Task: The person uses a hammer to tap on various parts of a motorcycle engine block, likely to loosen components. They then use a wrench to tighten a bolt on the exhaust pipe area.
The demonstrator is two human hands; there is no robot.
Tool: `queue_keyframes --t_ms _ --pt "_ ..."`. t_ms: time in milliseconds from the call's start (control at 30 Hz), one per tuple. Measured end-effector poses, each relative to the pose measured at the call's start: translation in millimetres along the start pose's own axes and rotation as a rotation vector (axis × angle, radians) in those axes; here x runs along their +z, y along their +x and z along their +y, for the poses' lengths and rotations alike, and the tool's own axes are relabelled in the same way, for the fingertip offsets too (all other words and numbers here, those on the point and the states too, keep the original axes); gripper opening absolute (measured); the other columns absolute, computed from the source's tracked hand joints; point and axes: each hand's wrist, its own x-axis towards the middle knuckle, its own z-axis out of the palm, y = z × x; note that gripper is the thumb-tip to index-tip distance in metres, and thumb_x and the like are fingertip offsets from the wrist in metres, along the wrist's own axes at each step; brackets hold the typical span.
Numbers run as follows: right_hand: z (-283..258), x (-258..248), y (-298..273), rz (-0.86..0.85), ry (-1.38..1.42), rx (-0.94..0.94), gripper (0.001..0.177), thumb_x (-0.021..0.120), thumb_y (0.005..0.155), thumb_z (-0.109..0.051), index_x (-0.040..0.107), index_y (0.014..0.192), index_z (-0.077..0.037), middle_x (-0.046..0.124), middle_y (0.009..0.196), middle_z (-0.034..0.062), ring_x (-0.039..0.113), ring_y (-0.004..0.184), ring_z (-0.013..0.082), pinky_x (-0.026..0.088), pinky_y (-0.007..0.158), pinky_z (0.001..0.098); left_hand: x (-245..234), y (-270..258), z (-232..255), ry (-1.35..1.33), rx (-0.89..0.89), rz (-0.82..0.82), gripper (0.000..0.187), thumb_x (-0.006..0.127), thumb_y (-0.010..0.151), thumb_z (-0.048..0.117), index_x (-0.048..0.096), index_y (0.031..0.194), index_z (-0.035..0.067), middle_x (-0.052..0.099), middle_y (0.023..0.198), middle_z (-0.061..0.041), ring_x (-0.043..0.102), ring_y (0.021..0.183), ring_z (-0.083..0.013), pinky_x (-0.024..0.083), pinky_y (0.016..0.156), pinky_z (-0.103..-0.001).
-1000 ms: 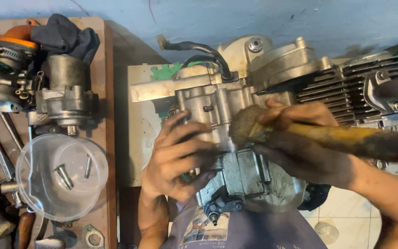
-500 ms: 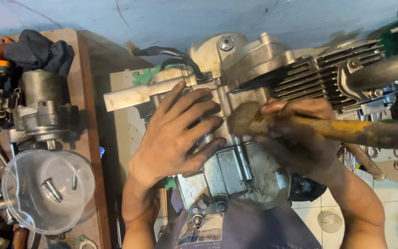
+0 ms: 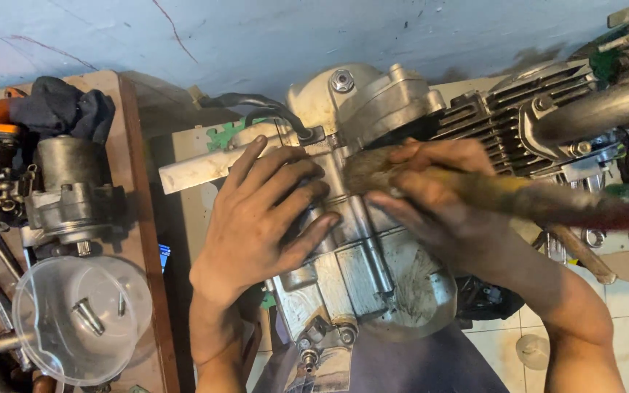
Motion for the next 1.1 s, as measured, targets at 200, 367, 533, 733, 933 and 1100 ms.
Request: queue_keyframes --t_ms 200,367,533,733,933,1100 --pt "-21.7 -53.2 30.8 -0.198 -0.454 0.175 0.026 0.088 0.088 -0.012 0.067 0.1 -0.002 0.063 0.109 0.0125 0.066 0.096 0.028 0.058 0.08 0.0381 -0.8 2.5 0.0 0.035 0.019 -0.034 0.021 0.076 0.092 0.028 0.072 0.099 0.008 0.067 0.116 -0.009 0.059 0.125 -0.0309 0.041 0.119 -0.053" --pt "-21.1 -49.2 30.7 -0.125 -0.352 0.2 0.025 0.087 0.087 -0.006 0.067 0.098 0.002 0.061 0.107 0.019 0.065 0.095 0.0305 0.057 0.075 0.0383 13.1 7.8 0.2 0.032 0.089 -0.059 0.03 0.075 0.091 0.034 0.072 0.106 0.007 0.066 0.122 -0.012 0.058 0.126 -0.0312 0.038 0.119 -0.056" --pt "-14.4 -35.1 6.5 -0.033 0.012 0.16 0.031 0.086 0.081 -0.006 0.06 0.099 0.0 0.057 0.108 0.0184 0.064 0.106 0.033 0.058 0.088 0.0415 22.2 19.5 18.6 -0.109 0.156 -0.168 0.045 0.07 0.097 0.039 0.069 0.123 0.002 0.062 0.135 -0.018 0.053 0.134 -0.0348 0.036 0.119 -0.053" --pt "-24.5 -76.2 -39.2 -0.074 -0.05 0.438 0.04 0.09 0.078 -0.008 0.067 0.109 -0.016 0.063 0.115 0.0027 0.067 0.101 0.0197 0.058 0.088 0.033 21.2 28.3 23.7 -0.088 0.154 -0.273 0.041 0.069 0.091 0.039 0.073 0.109 0.003 0.066 0.125 -0.013 0.056 0.125 -0.0298 0.034 0.117 -0.054" --pt "-16.1 -47.9 -19.7 0.038 0.307 0.33 0.042 0.085 0.079 -0.004 0.063 0.114 -0.011 0.051 0.122 0.0103 0.064 0.115 0.0254 0.055 0.115 0.0469 20.2 28.6 23.4 -0.137 0.181 -0.273 0.032 0.072 0.094 0.037 0.074 0.095 0.005 0.066 0.108 -0.009 0.059 0.112 -0.0276 0.039 0.114 -0.051" --pt "-14.2 -56.1 -26.7 -0.125 0.196 0.303 0.041 0.089 0.075 -0.006 0.064 0.106 -0.011 0.055 0.109 0.0082 0.067 0.108 0.0198 0.061 0.091 0.0332 12.6 18.1 11.7 -0.272 0.166 -0.28 0.021 0.077 0.097 0.027 0.073 0.087 0.009 0.064 0.095 -0.005 0.065 0.101 -0.0249 0.042 0.125 -0.054"
